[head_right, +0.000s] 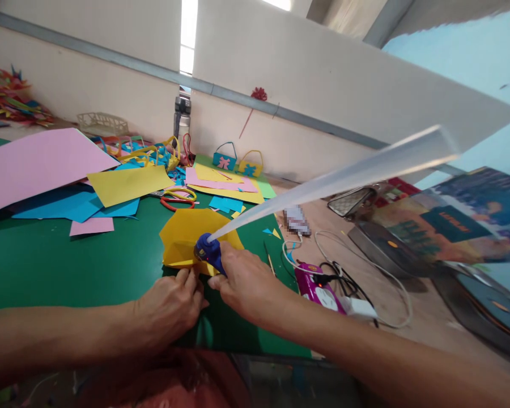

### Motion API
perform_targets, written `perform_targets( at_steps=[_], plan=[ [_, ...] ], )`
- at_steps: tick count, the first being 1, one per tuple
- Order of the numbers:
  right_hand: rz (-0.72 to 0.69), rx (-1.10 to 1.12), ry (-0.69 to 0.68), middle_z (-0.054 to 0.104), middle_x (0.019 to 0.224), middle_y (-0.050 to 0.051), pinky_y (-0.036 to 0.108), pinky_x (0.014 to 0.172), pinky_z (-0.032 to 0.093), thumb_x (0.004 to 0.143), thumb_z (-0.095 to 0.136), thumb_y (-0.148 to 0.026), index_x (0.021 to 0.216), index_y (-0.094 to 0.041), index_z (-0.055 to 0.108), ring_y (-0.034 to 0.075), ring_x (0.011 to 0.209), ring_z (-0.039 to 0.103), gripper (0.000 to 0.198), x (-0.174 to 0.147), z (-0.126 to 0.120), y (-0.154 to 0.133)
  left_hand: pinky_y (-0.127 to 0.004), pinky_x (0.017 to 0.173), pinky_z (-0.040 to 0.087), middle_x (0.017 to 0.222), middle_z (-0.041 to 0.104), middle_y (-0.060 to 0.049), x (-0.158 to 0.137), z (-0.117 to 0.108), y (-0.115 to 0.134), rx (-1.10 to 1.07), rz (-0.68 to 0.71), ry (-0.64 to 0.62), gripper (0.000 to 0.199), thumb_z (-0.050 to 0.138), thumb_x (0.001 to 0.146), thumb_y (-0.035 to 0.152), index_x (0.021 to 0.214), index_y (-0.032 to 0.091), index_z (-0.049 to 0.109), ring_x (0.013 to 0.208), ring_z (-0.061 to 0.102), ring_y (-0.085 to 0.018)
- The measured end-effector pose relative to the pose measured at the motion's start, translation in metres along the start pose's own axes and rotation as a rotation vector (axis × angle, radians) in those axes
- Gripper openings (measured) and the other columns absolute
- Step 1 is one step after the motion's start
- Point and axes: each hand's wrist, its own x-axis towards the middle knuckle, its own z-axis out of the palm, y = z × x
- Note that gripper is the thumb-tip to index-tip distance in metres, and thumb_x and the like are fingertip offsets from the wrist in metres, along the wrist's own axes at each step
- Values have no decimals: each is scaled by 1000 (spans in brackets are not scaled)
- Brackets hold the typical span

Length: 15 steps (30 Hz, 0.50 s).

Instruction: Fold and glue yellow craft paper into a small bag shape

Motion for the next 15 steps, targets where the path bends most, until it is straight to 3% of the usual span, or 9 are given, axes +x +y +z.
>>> perform_targets(
  at_steps=[5, 8, 11, 13, 15],
  plan=[
    [-52, 41, 141, 66, 81, 8, 29, 58, 41, 80, 52, -25, 95, -15, 55, 21, 69, 61, 18, -16, -6, 6, -30, 55, 48, 89, 66, -20, -1, 2, 1, 24, 18, -28, 19, 58, 78, 16, 91, 5, 67, 79, 62, -27],
    [-113, 105, 400, 64, 70, 3, 28, 50, 42, 77, 55, -37, 87, -21, 58, 18, 57, 57, 20, -33, -16, 18, -28, 52, 47, 94, 64, -23, -1, 3, 0, 31, 10, -11, 19, 56, 79, 16, 90, 4, 66, 77, 62, -26],
    [17, 42, 578, 55, 51, 0, 27, 40, 36, 80, 48, -49, 82, -22, 60, 17, 42, 49, 29, -49, -23, 39, -26, 46, 44, 96, 63, -24, -1, 5, -2, 8, -42, 36, 23, 46, 87, 19, 92, 5, 64, 71, 61, -23],
    [87, -17, 556, 50, 45, -2, 27, 39, 36, 82, 46, -49, 79, -21, 61, 16, 38, 46, 32, -52, -23, 55, -26, 44, 44, 94, 63, -22, -1, 6, -3, -16, -74, 61, 27, 43, 89, 22, 93, 5, 63, 68, 61, -22],
    [70, -67, 576, 59, 55, 0, 27, 45, 41, 82, 47, -46, 96, -20, 61, 18, 47, 55, 32, -48, -15, 71, -27, 47, 46, 92, 63, -21, 0, 6, -4, -28, -93, 83, 27, 44, 89, 24, 92, 6, 63, 71, 62, -23]
  ],
)
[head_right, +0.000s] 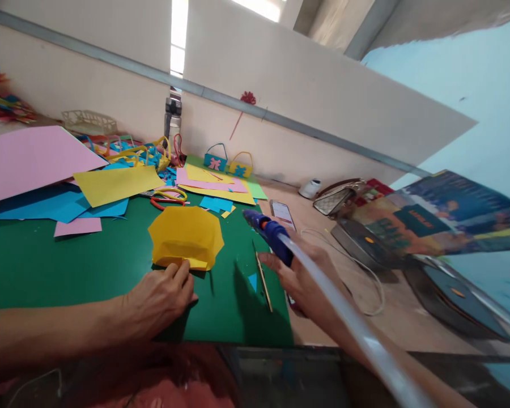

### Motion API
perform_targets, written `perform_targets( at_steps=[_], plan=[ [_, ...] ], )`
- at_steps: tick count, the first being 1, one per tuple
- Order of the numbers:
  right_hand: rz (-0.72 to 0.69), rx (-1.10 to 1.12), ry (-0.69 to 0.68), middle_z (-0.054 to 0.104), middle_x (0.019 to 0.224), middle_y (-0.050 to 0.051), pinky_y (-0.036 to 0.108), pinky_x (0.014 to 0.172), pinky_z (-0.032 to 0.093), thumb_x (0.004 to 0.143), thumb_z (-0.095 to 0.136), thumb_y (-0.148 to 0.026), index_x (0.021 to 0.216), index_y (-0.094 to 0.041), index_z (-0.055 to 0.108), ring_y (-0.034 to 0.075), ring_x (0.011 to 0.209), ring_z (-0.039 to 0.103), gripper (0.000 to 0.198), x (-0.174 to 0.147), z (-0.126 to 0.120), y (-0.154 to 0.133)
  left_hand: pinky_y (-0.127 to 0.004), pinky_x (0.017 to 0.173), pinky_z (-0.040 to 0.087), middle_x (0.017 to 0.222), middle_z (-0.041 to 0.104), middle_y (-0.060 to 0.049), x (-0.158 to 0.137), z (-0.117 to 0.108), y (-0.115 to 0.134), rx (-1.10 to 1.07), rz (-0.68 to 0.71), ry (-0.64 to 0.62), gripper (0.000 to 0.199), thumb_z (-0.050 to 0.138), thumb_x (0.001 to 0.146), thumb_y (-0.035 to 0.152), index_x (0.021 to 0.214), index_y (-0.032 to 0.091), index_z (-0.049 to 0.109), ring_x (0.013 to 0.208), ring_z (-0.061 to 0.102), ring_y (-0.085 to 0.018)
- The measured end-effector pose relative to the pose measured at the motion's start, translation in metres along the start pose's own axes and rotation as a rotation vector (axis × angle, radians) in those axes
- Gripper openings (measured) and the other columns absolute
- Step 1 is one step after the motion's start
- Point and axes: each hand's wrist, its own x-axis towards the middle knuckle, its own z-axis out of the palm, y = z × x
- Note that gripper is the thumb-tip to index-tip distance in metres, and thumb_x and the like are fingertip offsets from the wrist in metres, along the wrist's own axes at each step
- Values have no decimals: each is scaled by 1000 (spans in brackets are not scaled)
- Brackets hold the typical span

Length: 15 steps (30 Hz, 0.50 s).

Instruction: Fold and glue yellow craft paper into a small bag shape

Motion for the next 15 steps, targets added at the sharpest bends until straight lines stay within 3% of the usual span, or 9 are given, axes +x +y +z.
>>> perform_targets(
  at_steps=[2, 4, 9, 15],
  plan=[
    [-27, -66, 23, 68, 77, 5, 29, 55, 45, 84, 47, -35, 119, -18, 51, 22, 66, 63, 39, 2, 18, 13, -28, 52, 49, 93, 63, -20, 0, 0, -1, 0, 1, 14, 26, 45, 89, 24, 92, 6, 63, 77, 62, -24],
    [15, -193, -37, 70, 87, 9, 31, 58, 45, 83, 49, -27, 132, -16, 40, 25, 73, 66, 52, 5, 38, 20, -29, 55, 51, 97, 63, -21, 1, -1, -1, 1, -11, 6, 26, 45, 89, 24, 95, 6, 62, 80, 63, -25],
    [11, -287, -178, 68, 103, 13, 32, 65, 44, 76, 59, -23, 131, -14, 41, 28, 85, 65, 59, 16, 73, 22, -34, 54, 54, 119, 55, -26, -1, -2, -3, -6, -38, -35, 29, 42, 90, 28, 103, 8, 59, 78, 65, -26],
    [-120, -365, -246, 66, 98, 10, 34, 72, 39, 80, 56, -16, 123, -15, 49, 25, 87, 61, 44, 23, 82, 22, -35, 52, 55, 132, 45, -27, -5, -4, -7, -70, -73, 19, 26, 45, 89, 27, 105, 11, 57, 78, 67, -26]
  ],
)
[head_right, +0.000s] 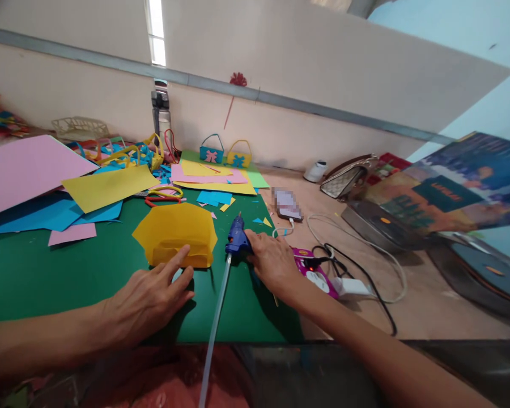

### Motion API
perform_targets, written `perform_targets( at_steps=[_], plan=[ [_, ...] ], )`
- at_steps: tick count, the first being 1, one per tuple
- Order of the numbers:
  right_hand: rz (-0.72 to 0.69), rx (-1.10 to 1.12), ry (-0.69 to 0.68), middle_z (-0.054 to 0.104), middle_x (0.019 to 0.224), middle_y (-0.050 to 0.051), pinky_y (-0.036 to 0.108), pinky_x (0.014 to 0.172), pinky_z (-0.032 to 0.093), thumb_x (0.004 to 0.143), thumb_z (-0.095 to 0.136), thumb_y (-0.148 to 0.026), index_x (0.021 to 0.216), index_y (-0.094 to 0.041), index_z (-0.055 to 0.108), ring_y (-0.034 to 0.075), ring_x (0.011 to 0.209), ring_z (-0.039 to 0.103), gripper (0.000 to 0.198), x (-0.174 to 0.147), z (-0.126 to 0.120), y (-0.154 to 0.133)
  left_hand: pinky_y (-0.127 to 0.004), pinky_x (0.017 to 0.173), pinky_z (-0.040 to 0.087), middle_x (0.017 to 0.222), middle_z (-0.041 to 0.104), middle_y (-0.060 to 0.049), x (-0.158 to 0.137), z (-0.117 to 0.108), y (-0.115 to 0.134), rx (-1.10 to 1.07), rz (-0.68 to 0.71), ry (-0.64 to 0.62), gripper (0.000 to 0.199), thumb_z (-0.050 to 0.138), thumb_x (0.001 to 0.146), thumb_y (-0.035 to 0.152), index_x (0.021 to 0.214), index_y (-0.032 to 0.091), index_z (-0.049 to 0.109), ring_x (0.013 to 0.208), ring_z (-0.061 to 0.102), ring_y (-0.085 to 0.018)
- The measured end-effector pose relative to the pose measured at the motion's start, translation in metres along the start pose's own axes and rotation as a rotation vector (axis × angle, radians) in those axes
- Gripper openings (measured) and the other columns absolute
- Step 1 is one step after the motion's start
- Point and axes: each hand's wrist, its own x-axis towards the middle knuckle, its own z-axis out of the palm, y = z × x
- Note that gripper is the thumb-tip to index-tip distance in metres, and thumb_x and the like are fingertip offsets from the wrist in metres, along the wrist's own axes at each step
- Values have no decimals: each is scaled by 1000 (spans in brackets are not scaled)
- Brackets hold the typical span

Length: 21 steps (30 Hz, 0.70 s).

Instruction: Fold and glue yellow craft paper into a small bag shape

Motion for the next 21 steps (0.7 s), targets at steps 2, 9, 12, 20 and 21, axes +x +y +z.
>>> perform_targets(
  at_steps=[2, 9, 12, 20, 21],
  plan=[
    [-11, -71, 53, 65, 96, 10, 38, 77, 37, 80, 57, -16, 117, -16, 54, 26, 87, 60, 37, -3, -1, -1, -34, 50, 55, 132, 45, -26, -1, 0, 0, -2, 7, 31, 25, 45, 89, 27, 105, 12, 57, 76, 67, -25],
    [-424, 13, 543, 65, 84, 10, 40, 85, 36, 87, 39, -13, 89, -12, 62, 22, 83, 57, 23, -37, -7, -42, -30, 50, 54, 113, 57, -19, -5, 6, -2, -3, 6, 78, 23, 39, 91, 27, 93, 12, 56, 76, 65, -22],
    [-600, 78, 537, 64, 105, 17, 40, 88, 38, 85, 37, -10, 107, -5, 58, 25, 100, 55, 31, -39, 3, -68, -28, 51, 54, 109, 58, -16, -7, 8, -3, -24, 15, 83, 18, 38, 90, 21, 91, 14, 54, 77, 65, -21],
    [-512, 41, 401, 63, 110, 19, 38, 82, 45, 80, 46, -8, 109, -4, 57, 26, 99, 59, 32, -20, 23, -88, -31, 58, 51, 93, 59, -10, -8, 9, -3, -20, 6, -22, 16, 42, 88, 17, 99, 14, 54, 77, 60, -21],
    [-504, 29, 399, 63, 110, 19, 38, 82, 45, 80, 46, -7, 109, -3, 57, 26, 99, 59, 32, -20, 24, -88, -33, 60, 50, 89, 59, -9, -7, 9, -3, -19, -3, -48, 16, 43, 89, 19, 97, 13, 55, 76, 58, -22]
  ],
)
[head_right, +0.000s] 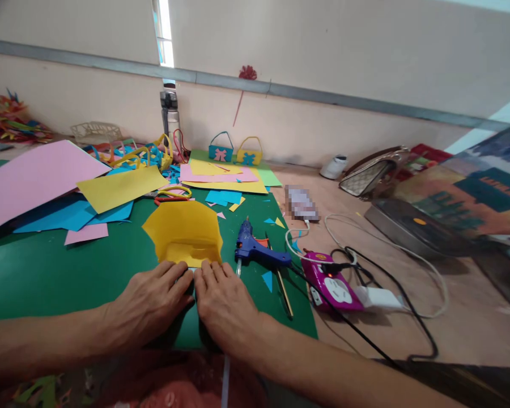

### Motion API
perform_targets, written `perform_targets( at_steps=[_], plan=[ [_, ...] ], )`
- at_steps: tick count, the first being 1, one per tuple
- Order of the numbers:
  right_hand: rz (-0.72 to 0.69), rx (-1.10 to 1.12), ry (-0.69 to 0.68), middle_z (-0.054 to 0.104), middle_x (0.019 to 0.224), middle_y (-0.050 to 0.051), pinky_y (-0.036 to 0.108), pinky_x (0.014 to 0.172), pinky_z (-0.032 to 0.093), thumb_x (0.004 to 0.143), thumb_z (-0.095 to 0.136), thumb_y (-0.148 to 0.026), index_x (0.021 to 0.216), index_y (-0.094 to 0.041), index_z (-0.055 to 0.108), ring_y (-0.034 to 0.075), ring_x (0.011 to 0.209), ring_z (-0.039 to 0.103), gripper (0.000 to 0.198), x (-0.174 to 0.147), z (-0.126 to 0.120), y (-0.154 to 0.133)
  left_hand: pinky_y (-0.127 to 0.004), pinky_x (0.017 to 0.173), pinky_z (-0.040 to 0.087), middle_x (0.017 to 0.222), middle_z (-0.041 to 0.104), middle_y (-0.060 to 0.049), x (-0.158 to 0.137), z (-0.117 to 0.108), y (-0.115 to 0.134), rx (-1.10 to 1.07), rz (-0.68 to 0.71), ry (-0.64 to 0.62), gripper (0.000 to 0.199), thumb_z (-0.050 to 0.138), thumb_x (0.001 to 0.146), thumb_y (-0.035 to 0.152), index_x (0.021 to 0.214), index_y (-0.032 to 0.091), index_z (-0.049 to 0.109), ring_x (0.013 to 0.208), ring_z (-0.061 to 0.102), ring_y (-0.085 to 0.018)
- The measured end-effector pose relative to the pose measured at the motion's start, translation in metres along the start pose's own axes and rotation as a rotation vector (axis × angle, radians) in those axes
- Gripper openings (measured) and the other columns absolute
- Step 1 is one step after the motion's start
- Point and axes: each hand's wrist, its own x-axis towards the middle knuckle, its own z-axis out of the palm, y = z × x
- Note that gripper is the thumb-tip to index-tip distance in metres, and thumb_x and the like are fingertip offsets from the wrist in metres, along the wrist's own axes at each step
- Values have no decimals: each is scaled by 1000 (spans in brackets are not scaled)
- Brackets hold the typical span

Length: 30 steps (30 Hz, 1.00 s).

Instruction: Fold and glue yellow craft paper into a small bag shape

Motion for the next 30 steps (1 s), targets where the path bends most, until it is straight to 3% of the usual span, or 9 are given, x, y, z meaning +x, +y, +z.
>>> perform_targets(
  at_steps=[6, 12, 18, 21, 26, 30],
  plan=[
    [36, -45, -66, 66, 98, 18, 38, 73, 47, 80, 49, -8, 107, -2, 57, 25, 87, 60, 29, 11, -2, -5, -39, 67, 46, 89, 60, -12, 8, -5, 2, 4, -76, -81, 26, 48, 87, 29, 99, 9, 59, 79, 54, -24],
    [-6, -137, -45, 66, 78, 14, 36, 65, 46, 77, 50, -8, 88, -4, 65, 23, 70, 58, 20, 17, -11, -11, -38, 69, 45, 89, 62, -13, 13, -9, 3, -28, -87, -166, 25, 42, 89, 23, 92, 10, 63, 82, 56, -25],
    [-36, -141, 33, 65, 104, 22, 40, 82, 46, 80, 49, -13, 103, 2, 62, 28, 95, 60, 30, 14, -2, -10, -45, 94, 38, 123, 52, -24, 10, 4, 3, 56, 15, -159, 39, 40, 87, 19, 119, -2, 51, 114, 48, -31],
    [-14, -83, -35, 65, 106, 22, 39, 81, 48, 79, 52, -11, 104, 0, 61, 28, 96, 61, 30, 14, -1, -8, -42, 93, 40, 117, 57, -23, 10, 6, 4, 28, 33, -162, 39, 40, 87, 19, 116, -3, 53, 109, 52, -30],
    [35, -46, -71, 65, 105, 20, 36, 77, 51, 78, 50, -4, 106, -1, 60, 25, 92, 63, 30, 18, -5, -6, -40, 84, 47, 108, 61, -18, 13, -2, 3, -87, -64, -194, 35, 40, 85, 18, 111, 2, 56, 96, 56, -27],
    [66, -73, -98, 67, 90, 18, 37, 68, 50, 76, 51, -3, 104, 0, 60, 25, 79, 63, 29, 24, -4, -7, -42, 85, 46, 105, 60, -19, 13, -4, 3, -108, -95, -149, 38, 44, 83, 25, 111, 2, 54, 98, 53, -28]
  ],
)
